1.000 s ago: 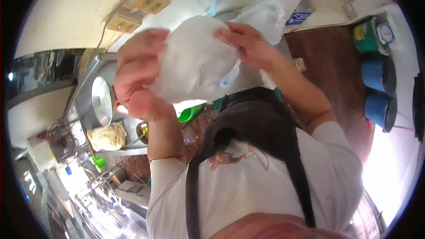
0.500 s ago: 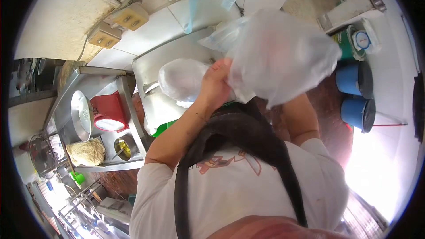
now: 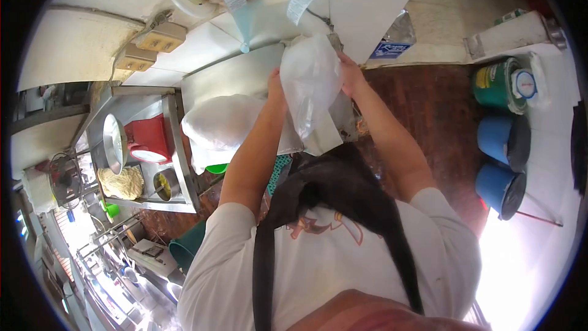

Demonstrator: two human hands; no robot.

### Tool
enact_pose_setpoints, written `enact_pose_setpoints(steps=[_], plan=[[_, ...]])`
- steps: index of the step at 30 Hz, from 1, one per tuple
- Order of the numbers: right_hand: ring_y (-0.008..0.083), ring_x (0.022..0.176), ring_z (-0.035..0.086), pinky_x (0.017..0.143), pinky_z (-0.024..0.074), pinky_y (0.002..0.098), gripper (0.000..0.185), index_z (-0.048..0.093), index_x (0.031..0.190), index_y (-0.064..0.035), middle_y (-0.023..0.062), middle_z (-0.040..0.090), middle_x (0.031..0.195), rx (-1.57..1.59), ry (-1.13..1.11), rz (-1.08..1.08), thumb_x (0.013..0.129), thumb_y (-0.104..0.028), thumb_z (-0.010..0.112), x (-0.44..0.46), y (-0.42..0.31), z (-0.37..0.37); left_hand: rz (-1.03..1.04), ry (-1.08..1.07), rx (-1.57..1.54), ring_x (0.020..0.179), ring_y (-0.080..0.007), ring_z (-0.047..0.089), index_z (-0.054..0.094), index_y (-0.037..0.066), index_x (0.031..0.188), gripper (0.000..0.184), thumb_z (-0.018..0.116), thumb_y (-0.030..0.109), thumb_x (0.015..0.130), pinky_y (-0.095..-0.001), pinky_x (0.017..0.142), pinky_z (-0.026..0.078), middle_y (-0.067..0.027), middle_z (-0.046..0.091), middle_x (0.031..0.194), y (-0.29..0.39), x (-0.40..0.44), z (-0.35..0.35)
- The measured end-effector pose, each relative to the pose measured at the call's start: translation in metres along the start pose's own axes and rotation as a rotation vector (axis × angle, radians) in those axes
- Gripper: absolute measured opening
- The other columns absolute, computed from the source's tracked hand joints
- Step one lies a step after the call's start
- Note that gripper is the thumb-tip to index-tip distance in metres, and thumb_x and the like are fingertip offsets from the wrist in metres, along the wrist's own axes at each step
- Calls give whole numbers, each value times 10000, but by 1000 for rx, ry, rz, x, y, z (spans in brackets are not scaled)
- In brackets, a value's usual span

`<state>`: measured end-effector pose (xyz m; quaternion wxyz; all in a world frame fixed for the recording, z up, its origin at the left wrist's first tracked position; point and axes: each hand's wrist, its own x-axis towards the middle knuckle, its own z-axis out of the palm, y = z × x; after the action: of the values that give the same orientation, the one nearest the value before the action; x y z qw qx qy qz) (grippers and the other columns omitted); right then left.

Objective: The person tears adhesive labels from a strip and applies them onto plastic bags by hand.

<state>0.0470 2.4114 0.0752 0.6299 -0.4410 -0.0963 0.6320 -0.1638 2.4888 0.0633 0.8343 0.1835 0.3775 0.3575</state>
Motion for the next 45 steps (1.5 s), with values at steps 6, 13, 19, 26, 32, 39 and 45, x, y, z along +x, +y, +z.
enact_pose_setpoints(steps=[6, 13, 19, 26, 32, 39, 45], plan=[[230, 920, 704, 771, 548, 344, 364, 615, 1246, 8, 158, 718, 1062, -801, 214, -154, 990, -252, 603, 54, 40, -39, 65, -104, 281, 1023, -305, 690, 605, -21, 1265, 369, 510, 174, 967, -432, 875, 578, -205, 672, 1201, -56, 88, -91], [356, 926, 699, 802, 536, 416, 335, 641, 1177, 10, 237, 704, 927, -1397, 227, -141, 975, -249, 577, 74, 40, -92, 5, 140, 1208, 1063, -262, 671, 583, -32, 1280, 437, 647, 204, 918, -401, 846, 545, -184, 671, 1209, -45, 71, -40], [347, 1090, 652, 894, 528, 423, 548, 441, 1430, -77, 201, 650, 1187, -1053, 141, -285, 907, -81, 602, 17, -28, -48, 218, 93, 571, 1179, -271, 615, 452, -24, 1413, 574, 658, 173, 915, -383, 924, 522, -178, 608, 1314, -50, 27, -23], [340, 1412, 404, 1155, 362, 417, 914, 185, 1562, -35, 209, 367, 1529, -1189, -367, -585, 810, -101, 701, -28, -34, -5, 371, -158, 507, 1332, -305, 505, 264, 36, 1544, 759, 670, 142, 912, -394, 1070, 445, -177, 503, 1448, 7, -74, 74], [360, 1417, 396, 1178, 331, 412, 952, 251, 1541, -45, 211, 380, 1531, -1021, -258, -299, 798, -281, 797, 1, 15, -25, 439, -86, 1244, 1225, -351, 598, 465, 20, 1415, 641, 715, 154, 840, -405, 1015, 475, -215, 639, 1276, -77, 17, -42], [306, 1438, 385, 1165, 324, 407, 767, 309, 1531, -33, 197, 401, 1545, -1102, -98, -189, 906, -235, 705, -27, -54, -21, 390, 119, 988, 1237, -336, 592, 507, 20, 1379, 627, 730, 127, 803, -401, 996, 483, -200, 602, 1340, -22, -32, 24], [412, 1400, 394, 1159, 326, 491, 940, 280, 1523, 9, 252, 416, 1486, -1019, -176, -789, 850, -439, 760, -42, -30, 5, 722, 83, 1019, 1344, -340, 496, 289, 59, 1518, 917, 798, 93, 757, -421, 1056, 448, -206, 450, 1476, -27, -62, 87]])
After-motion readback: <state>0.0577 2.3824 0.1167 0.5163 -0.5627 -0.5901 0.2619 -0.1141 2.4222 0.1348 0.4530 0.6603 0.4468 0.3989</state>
